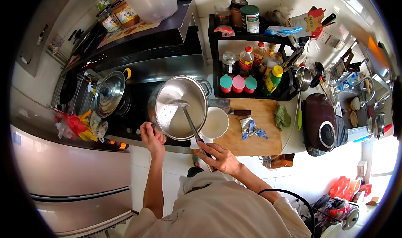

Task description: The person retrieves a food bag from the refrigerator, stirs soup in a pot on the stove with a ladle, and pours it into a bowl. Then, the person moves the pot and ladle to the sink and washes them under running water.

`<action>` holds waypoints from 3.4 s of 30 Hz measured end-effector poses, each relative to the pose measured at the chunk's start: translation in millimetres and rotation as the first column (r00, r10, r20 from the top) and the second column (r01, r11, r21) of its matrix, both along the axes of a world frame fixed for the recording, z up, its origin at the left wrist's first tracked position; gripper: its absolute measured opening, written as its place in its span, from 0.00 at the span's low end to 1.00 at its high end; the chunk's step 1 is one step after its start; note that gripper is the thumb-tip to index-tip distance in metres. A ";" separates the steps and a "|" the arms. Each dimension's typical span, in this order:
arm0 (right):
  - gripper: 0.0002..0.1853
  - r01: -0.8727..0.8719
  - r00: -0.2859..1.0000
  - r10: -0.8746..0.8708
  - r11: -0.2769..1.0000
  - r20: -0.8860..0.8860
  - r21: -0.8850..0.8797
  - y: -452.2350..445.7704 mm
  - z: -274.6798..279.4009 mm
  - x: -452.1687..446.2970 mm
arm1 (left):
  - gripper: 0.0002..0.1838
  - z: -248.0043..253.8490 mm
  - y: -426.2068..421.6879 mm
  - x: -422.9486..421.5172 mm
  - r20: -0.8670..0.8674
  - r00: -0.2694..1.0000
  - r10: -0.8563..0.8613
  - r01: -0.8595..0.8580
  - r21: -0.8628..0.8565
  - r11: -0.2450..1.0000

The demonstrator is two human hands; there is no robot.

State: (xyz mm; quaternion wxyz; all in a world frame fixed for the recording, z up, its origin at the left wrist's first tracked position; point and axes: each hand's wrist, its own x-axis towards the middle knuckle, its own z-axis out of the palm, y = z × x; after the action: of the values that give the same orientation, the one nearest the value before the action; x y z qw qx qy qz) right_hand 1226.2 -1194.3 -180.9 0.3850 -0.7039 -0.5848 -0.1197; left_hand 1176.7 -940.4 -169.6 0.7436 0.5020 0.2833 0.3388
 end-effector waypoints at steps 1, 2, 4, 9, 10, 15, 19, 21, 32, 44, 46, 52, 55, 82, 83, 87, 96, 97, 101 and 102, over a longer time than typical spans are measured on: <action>0.31 -0.008 1.000 0.008 1.000 0.008 -0.012 -3.0 -1.2 -0.3 | 0.08 -0.7 -3.5 -1.6 0.003 1.000 0.001 -0.001 0.015 1.000; 0.31 -0.008 1.000 0.008 1.000 0.002 -0.012 -5.5 -1.9 -1.2 | 0.08 -1.6 -6.4 -2.4 0.008 1.000 0.002 -0.002 0.031 1.000; 0.30 -0.006 1.000 0.006 1.000 -0.010 -0.015 -10.0 -3.6 -4.5 | 0.08 -1.0 -11.8 -2.6 0.011 1.000 0.004 -0.005 0.059 0.998; 0.27 -0.007 1.000 0.007 1.000 -0.016 -0.001 -15.5 -8.4 -9.0 | 0.08 -2.2 -21.0 -3.1 0.025 1.000 0.002 -0.005 0.124 0.992; 0.27 -0.006 1.000 0.006 1.000 -0.021 0.000 -16.4 -8.1 -9.6 | 0.08 -3.5 -21.6 -3.2 0.024 1.000 -0.004 0.001 0.136 0.991; 0.24 0.001 1.000 -0.001 1.000 0.014 0.002 -19.5 -7.1 -12.6 | 0.08 -8.2 -23.7 -4.9 0.036 0.999 -0.023 0.015 0.208 0.978; 0.24 0.012 1.000 -0.012 1.000 0.011 0.017 -17.5 -9.1 -15.1 | 0.09 -6.5 -27.7 -5.4 0.007 0.999 -0.036 0.033 0.248 0.968; 0.25 0.009 1.000 -0.009 1.000 0.009 0.012 -17.9 -9.6 -15.8 | 0.09 -7.6 -26.4 -6.3 0.000 0.998 -0.055 0.053 0.271 0.961; 0.26 0.014 1.000 -0.014 1.000 -0.006 -0.001 -22.6 -12.6 -17.8 | 0.07 -4.7 -35.3 -2.6 -0.014 0.998 -0.068 0.069 0.304 0.950; 0.28 0.043 0.999 -0.042 0.998 -0.032 0.044 -26.0 -17.0 -19.9 | 0.08 -3.0 -44.7 0.9 -0.034 0.994 -0.099 0.105 0.414 0.904; 0.24 0.038 0.999 -0.038 0.999 -0.014 0.036 -27.7 -15.0 -19.2 | 0.07 -3.2 -46.7 2.2 -0.025 0.995 -0.100 0.101 0.432 0.896; 0.24 0.013 1.000 -0.013 1.000 0.024 0.002 -31.1 -16.1 -15.9 | 0.06 -15.8 -42.6 4.8 -0.050 0.997 -0.057 0.076 0.625 0.777; 0.24 -0.028 1.000 0.028 0.997 -0.005 -0.066 -36.0 -21.0 -13.2 | 0.07 -7.5 -47.5 2.4 -0.065 0.994 -0.091 0.112 0.554 0.825; 0.13 -0.080 0.984 0.094 0.992 0.151 -0.097 -54.3 -34.0 -4.5 | 0.10 -7.6 -79.7 -0.9 -0.047 0.996 -0.080 0.073 0.930 0.361; 0.13 -0.079 0.984 0.094 0.991 0.149 -0.104 -55.8 -33.4 -4.8 | 0.10 -7.6 -80.0 -1.7 -0.053 0.995 -0.081 0.079 0.931 0.356; 0.17 -0.091 0.983 0.107 0.990 0.148 -0.106 -60.2 -36.9 -4.6 | 0.10 -0.7 -86.3 -1.8 -0.028 0.993 -0.112 0.060 0.954 0.294; 0.18 -0.073 0.971 0.101 0.989 0.219 -0.129 -77.5 -34.2 -7.4 | 0.10 9.9 -99.5 -1.4 -0.013 0.987 -0.158 0.046 0.977 0.208; 0.17 -0.071 0.969 0.099 0.989 0.226 -0.129 -79.1 -35.2 -8.1 | 0.10 11.2 -100.6 -1.2 -0.012 0.987 -0.158 0.043 0.980 0.192; 0.11 -0.071 0.964 0.075 0.997 0.255 -0.024 -86.6 -38.8 -12.4 | 0.10 15.6 -101.4 -3.0 -0.041 0.985 -0.165 0.064 0.989 0.136; 0.10 -0.059 0.959 0.064 0.998 0.275 -0.026 -88.8 -37.9 -13.3 | 0.10 16.1 -101.3 -3.6 -0.050 0.983 -0.177 0.076 0.986 0.147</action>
State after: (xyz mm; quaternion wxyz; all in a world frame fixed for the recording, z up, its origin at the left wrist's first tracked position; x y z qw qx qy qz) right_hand 1212.9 -1283.1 -218.8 0.2972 -0.6651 -0.6554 -0.1994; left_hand 1173.1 -1041.7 -153.6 0.2764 0.8719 -0.0759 0.3970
